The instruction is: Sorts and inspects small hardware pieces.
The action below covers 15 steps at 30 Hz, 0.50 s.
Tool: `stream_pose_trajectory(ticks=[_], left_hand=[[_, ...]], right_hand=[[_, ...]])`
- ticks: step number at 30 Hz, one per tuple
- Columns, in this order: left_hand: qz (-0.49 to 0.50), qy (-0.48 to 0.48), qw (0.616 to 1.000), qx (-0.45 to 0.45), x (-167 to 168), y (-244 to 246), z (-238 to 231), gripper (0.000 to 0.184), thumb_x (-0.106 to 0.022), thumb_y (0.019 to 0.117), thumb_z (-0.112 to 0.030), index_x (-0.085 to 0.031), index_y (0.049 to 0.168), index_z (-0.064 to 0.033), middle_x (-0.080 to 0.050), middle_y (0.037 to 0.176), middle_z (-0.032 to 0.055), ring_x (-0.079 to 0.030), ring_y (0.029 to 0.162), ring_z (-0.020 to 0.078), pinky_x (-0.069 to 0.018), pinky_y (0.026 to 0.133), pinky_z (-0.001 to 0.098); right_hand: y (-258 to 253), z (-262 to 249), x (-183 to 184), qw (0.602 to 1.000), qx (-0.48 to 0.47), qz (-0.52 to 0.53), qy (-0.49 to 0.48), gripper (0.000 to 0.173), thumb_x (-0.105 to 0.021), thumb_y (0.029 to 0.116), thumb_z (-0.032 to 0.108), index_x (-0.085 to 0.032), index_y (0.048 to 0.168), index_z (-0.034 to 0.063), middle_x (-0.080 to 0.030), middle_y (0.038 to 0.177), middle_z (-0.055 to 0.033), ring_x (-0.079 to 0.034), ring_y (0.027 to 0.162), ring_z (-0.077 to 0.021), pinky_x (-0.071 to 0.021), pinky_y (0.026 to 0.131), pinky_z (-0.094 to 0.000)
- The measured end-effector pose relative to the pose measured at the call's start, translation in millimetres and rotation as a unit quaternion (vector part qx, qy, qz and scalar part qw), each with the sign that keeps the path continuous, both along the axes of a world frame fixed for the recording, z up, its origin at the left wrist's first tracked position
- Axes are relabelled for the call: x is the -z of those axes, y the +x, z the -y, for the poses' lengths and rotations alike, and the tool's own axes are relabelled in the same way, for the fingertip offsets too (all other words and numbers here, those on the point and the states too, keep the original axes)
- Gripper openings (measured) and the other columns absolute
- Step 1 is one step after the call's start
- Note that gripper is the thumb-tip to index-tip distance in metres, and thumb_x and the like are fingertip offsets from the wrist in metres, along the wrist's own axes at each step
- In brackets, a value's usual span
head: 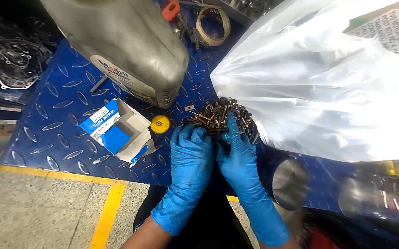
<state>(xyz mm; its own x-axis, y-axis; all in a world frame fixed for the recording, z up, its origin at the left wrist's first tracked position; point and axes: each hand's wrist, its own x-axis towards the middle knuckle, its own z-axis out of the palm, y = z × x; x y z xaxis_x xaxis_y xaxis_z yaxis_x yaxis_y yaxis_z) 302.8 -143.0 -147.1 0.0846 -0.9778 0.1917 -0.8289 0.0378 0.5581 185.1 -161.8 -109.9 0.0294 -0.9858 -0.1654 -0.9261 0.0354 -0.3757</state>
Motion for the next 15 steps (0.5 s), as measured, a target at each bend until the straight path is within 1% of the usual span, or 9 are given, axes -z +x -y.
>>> stream_pose_trajectory(ticks=[2, 3, 4, 6, 8, 10, 12, 13, 15], left_hand=[[0.02, -0.002, 1.0, 0.022, 0, 0, 4, 0.006, -0.071, 0.0887, -0.015, -0.074, 0.088, -0.0103, -0.072, 0.109, 0.0074, -0.063, 0.117, 0.0325, -0.0389, 0.112, 0.0568], [0.026, -0.006, 0.999, 0.031, 1, 2, 6, 0.006, -0.071, 0.0881, -0.015, -0.074, 0.088, -0.0099, -0.072, 0.108, 0.0075, -0.063, 0.116, 0.0318, -0.0381, 0.113, 0.0557], [0.027, -0.008, 0.999, 0.041, 3, 4, 7, 0.006, -0.072, 0.0872, -0.015, -0.074, 0.088, -0.0096, -0.072, 0.107, 0.0079, -0.064, 0.114, 0.0321, -0.0378, 0.113, 0.0556], [0.038, -0.005, 0.997, 0.06, 3, 8, 10, 0.008, -0.072, 0.0857, -0.016, -0.074, 0.089, -0.0095, -0.072, 0.107, 0.0084, -0.064, 0.113, 0.0327, -0.0383, 0.112, 0.0559], [0.083, 0.009, 0.994, 0.071, -3, 9, 12, 0.008, -0.072, 0.0867, -0.015, -0.074, 0.091, -0.0094, -0.072, 0.107, 0.0086, -0.065, 0.111, 0.0321, -0.0397, 0.111, 0.0553], [0.158, 0.029, 0.983, 0.084, -15, 4, 13, 0.008, -0.069, 0.0907, -0.01, -0.075, 0.096, -0.0073, -0.071, 0.108, 0.0108, -0.065, 0.108, 0.0328, -0.0418, 0.107, 0.0546], [0.207, 0.038, 0.972, 0.102, -23, -1, 17, 0.012, -0.064, 0.0932, -0.002, -0.075, 0.095, -0.0053, -0.072, 0.103, 0.0125, -0.066, 0.101, 0.0326, -0.0427, 0.105, 0.0523], [0.205, 0.023, 0.972, 0.113, -22, -1, 20, 0.012, -0.064, 0.0927, -0.001, -0.075, 0.093, -0.005, -0.072, 0.1, 0.0127, -0.066, 0.098, 0.0326, -0.0427, 0.104, 0.0518], [0.125, -0.044, 0.981, 0.142, -13, 10, 23, 0.007, -0.068, 0.0885, -0.009, -0.075, 0.09, -0.007, -0.072, 0.102, 0.0113, -0.067, 0.1, 0.0328, -0.0433, 0.104, 0.0548]], right_hand=[[-6, 1, -1, 0.993, 0.034, 0.105, 0.051, 0.081, -0.068, 0.0933, 0.016, -0.027, 0.163, 0.0245, -0.072, 0.111, -0.001, -0.067, 0.106, -0.0221, -0.0548, 0.091, -0.0503], [-8, 0, -1, 0.989, 0.039, 0.138, 0.046, 0.081, -0.067, 0.093, 0.016, -0.027, 0.163, 0.0232, -0.072, 0.112, 0.0026, -0.067, 0.107, -0.0173, -0.0553, 0.093, -0.0468], [-11, -2, 0, 0.988, 0.038, 0.146, 0.017, 0.081, -0.067, 0.0917, 0.015, -0.029, 0.163, 0.02, -0.073, 0.113, 0.0042, -0.067, 0.107, -0.0162, -0.0539, 0.094, -0.0472], [-17, -3, 2, 0.992, 0.021, 0.103, -0.07, 0.078, -0.068, 0.0893, 0.015, -0.034, 0.16, 0.0126, -0.076, 0.11, 0.0031, -0.068, 0.102, -0.0197, -0.0525, 0.09, -0.0529], [-22, -5, 2, 0.992, 0.008, 0.061, -0.113, 0.075, -0.069, 0.0895, 0.018, -0.039, 0.158, 0.0118, -0.076, 0.107, 0.0017, -0.068, 0.101, -0.0245, -0.0502, 0.088, -0.0565], [-26, -10, 1, 0.99, 0.003, 0.044, -0.132, 0.075, -0.069, 0.0902, 0.02, -0.039, 0.158, 0.0148, -0.076, 0.107, 0.002, -0.067, 0.102, -0.0264, -0.0496, 0.087, -0.0567], [-30, -16, -2, 0.985, -0.002, 0.045, -0.165, 0.073, -0.069, 0.0901, 0.018, -0.041, 0.158, 0.0163, -0.075, 0.106, 0.0028, -0.067, 0.1, -0.0236, -0.0507, 0.086, -0.0544], [-33, -19, -3, 0.983, 0.001, 0.053, -0.177, 0.071, -0.068, 0.0909, 0.019, -0.042, 0.157, 0.0171, -0.075, 0.106, 0.0039, -0.068, 0.099, -0.0202, -0.0529, 0.086, -0.0514], [-38, -27, -9, 0.978, 0.025, 0.109, -0.176, 0.068, -0.068, 0.0927, 0.02, -0.044, 0.156, 0.0185, -0.074, 0.105, 0.0058, -0.067, 0.096, -0.0136, -0.0553, 0.086, -0.0432]])
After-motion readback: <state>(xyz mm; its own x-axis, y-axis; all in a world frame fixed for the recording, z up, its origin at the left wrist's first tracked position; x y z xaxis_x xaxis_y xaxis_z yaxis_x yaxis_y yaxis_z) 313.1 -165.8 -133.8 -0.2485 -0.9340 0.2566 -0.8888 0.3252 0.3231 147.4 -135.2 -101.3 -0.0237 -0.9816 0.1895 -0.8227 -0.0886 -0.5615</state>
